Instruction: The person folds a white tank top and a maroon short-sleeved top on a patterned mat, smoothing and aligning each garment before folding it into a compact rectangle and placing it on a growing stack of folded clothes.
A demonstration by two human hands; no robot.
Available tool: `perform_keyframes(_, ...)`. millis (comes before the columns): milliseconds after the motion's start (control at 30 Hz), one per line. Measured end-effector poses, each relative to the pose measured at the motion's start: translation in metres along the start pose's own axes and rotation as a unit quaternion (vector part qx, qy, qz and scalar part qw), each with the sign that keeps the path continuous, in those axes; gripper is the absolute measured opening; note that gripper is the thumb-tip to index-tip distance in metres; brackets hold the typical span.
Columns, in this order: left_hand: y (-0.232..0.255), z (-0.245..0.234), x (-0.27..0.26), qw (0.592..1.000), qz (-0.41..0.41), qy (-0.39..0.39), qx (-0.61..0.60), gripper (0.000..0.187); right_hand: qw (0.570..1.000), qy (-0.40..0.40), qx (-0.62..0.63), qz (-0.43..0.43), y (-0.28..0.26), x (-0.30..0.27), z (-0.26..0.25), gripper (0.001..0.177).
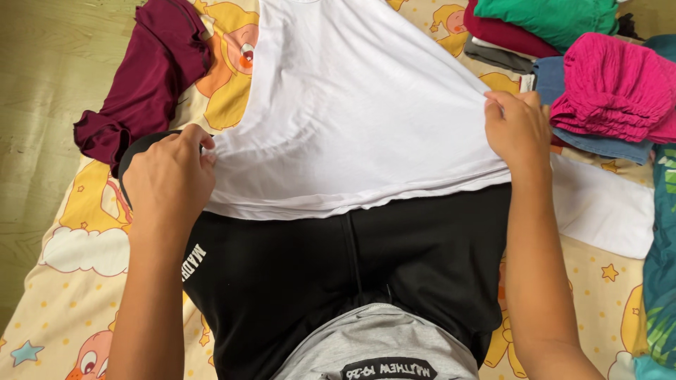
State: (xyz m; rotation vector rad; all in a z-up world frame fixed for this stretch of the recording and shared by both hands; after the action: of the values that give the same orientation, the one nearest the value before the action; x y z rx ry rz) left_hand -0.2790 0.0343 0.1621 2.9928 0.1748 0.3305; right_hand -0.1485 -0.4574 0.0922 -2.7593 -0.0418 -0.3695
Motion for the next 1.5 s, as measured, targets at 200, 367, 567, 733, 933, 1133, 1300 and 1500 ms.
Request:
perform_keyframes(200,-0.008,-0.004,-0.001,0.996,0.021,-0.001,-0.082,0.005,0.995,0.090,-0.034,-0.008,0.019,-0.008,-0.003,0.022)
perform_keyframes(367,-0.013,-0.031,-0.013,0.998,0.042,-0.001,-0.040,0.006,0.994,0.039,-0.020,-0.101,0.024,-0.024,-0.043,0.023)
perform_keyframes(567,-0.040,-0.075,-0.038,0.945,-0.054,-0.316,-0.066,0.023,0.970,-0.201,-0.128,-0.051,-0.010,-0.016,-0.102,0.044)
perform_keyframes(733,-0.028,-0.056,-0.014,0.975,-0.111,-0.187,-0.039,0.045,0.944,-0.227,-0.160,-0.181,-0.082,0.032,-0.084,0.060)
perform_keyframes(933,-0.006,0.019,0.055,0.988,-0.045,-0.120,0.090,0.056,0.877,-0.380,0.035,-0.291,-0.195,0.117,0.051,0.054)
perform_keyframes(1133,-0.009,0.078,0.076,0.965,-0.088,-0.218,0.116,0.032,0.862,-0.346,0.122,-0.350,-0.271,0.145,0.226,0.046)
perform_keyframes(1300,-0.016,0.088,0.071,0.989,-0.038,-0.141,0.003,0.018,0.868,-0.288,0.196,-0.354,-0.312,0.141,0.317,0.067)
perform_keyframes(1500,0.000,0.082,0.072,0.979,0.156,-0.073,-0.105,0.015,0.927,-0.213,-0.015,-0.309,-0.315,0.138,0.335,0.026)
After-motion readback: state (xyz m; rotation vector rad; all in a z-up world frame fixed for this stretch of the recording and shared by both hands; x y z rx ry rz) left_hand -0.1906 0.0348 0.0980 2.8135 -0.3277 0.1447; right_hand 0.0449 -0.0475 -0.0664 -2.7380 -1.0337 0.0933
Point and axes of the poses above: each hand's wrist, its own x-axis towards the middle knuckle, its own z-axis out of the palm, y = z × x, the point moved 2 cm from there along x, towards the middle knuckle
